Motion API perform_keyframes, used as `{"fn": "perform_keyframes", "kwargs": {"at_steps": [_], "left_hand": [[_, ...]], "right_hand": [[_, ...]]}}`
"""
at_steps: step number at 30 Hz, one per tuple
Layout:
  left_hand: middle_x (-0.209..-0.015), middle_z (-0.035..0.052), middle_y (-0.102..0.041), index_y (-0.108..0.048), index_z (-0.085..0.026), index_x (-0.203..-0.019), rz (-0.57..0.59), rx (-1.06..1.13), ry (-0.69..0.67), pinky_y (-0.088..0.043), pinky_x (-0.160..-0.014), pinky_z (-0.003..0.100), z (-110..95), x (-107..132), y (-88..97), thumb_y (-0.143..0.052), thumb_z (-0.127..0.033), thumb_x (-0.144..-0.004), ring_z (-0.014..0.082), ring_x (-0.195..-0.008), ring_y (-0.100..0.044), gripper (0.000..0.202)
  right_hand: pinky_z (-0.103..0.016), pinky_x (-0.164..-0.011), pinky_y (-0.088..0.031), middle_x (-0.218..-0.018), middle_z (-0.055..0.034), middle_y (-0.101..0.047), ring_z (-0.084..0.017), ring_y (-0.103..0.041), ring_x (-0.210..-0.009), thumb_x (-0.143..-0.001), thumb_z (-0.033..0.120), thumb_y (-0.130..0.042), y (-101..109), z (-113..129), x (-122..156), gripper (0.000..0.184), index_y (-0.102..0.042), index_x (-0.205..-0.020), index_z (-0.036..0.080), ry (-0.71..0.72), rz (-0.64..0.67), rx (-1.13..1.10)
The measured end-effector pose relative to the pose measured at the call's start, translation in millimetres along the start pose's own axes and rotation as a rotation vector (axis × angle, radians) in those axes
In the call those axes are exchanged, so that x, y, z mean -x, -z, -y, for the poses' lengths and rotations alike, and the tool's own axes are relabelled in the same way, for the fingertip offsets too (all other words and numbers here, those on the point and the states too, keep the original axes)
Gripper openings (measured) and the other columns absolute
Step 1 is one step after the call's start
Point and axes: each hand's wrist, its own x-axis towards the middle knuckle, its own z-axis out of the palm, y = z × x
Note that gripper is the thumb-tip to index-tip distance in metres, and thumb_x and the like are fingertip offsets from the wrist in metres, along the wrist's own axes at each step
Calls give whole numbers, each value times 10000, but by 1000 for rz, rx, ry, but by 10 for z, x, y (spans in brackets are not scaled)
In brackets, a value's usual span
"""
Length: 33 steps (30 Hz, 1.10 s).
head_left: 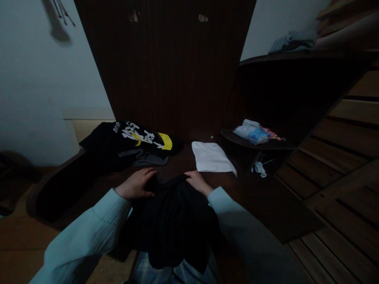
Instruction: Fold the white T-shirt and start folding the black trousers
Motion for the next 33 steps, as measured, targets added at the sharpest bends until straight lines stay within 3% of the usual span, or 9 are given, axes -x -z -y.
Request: {"fn": "perform_keyframes", "kwargs": {"at_steps": [3, 6, 9, 14, 18, 22, 25, 31, 33], "left_hand": [[-1267, 155, -467, -496, -127, -1135, 55, 118, -43, -330, -983, 360, -106, -179, -215, -668, -442, -547, 277, -1186, -411, 689], [-1036, 125, -613, -587, -137, -926, -46, 306, 25, -418, -878, 365, -60, -233, -362, -579, -445, -633, 267, -999, -551, 426], [-774, 72, -645, -592, -149, -729, -154, 557, 98, -469, -726, 350, 60, -170, -353, -514, -429, -660, 237, -766, -598, 298], [-636, 22, -588, -555, -142, -647, -576, 930, 301, -465, -628, 309, 191, 12, -142, -566, -455, -576, 192, -646, -558, 321], [-550, -40, -510, -508, -155, -603, -716, 1092, 398, -441, -536, 238, 152, 142, 63, -626, -366, -521, 125, -540, -502, 256], [-584, -60, -528, -526, -153, -648, -896, 1244, 495, -414, -522, 174, 88, 273, 297, -624, -266, -469, 90, -565, -494, 233], [-612, -69, -555, -537, -155, -662, -975, 1326, 566, -414, -536, 150, 76, 393, 463, -623, -246, -441, 82, -600, -505, 255], [-584, -87, -556, -526, -175, -684, -1057, 1455, 620, -451, -569, 167, 142, 601, 612, -581, -214, -499, 97, -607, -542, 196], [-603, -82, -576, -530, -174, -684, -1087, 1494, 637, -474, -602, 177, 176, 628, 602, -549, -204, -539, 99, -618, -559, 149]], "right_hand": [[-210, -543, -350, -512, 38, -529, -118, -476, -562, -648, 101, -397, -8, -47, -10, 205, -529, -506, 165, -98, -28, -264], [-207, -486, -323, -444, 48, -466, -103, -423, -497, -684, 137, -400, -2, -55, -7, 240, -473, -458, 171, -232, -54, -414], [-205, -479, -329, -444, 48, -477, -93, -420, -484, -729, 223, -456, 13, -2, 15, 259, -496, -480, 169, -303, 8, -542], [-198, -439, -331, -443, 59, -499, -63, -402, -411, -629, 381, -657, 51, 158, 107, 287, -545, -510, 145, -362, 441, -636], [-196, -537, -417, -618, 50, -622, -77, -526, -519, -511, 321, -753, 113, 230, 216, 278, -629, -679, 136, -284, 720, -653], [-191, -582, -435, -706, 38, -655, -86, -573, -580, -486, 260, -767, 192, 229, 299, 320, -641, -750, 130, -300, 878, -699], [-188, -582, -430, -702, 23, -658, -85, -578, -580, -541, 262, -736, 251, 208, 322, 267, -648, -747, 116, -355, 874, -754], [-198, -596, -427, -701, 23, -650, -85, -572, -589, -552, 287, -723, 461, 55, 319, 275, -642, -767, 137, -313, 492, -828], [-200, -585, -421, -687, 26, -643, -90, -562, -592, -546, 288, -723, 554, -16, 331, 263, -645, -749, 140, -284, 475, -718]]}}
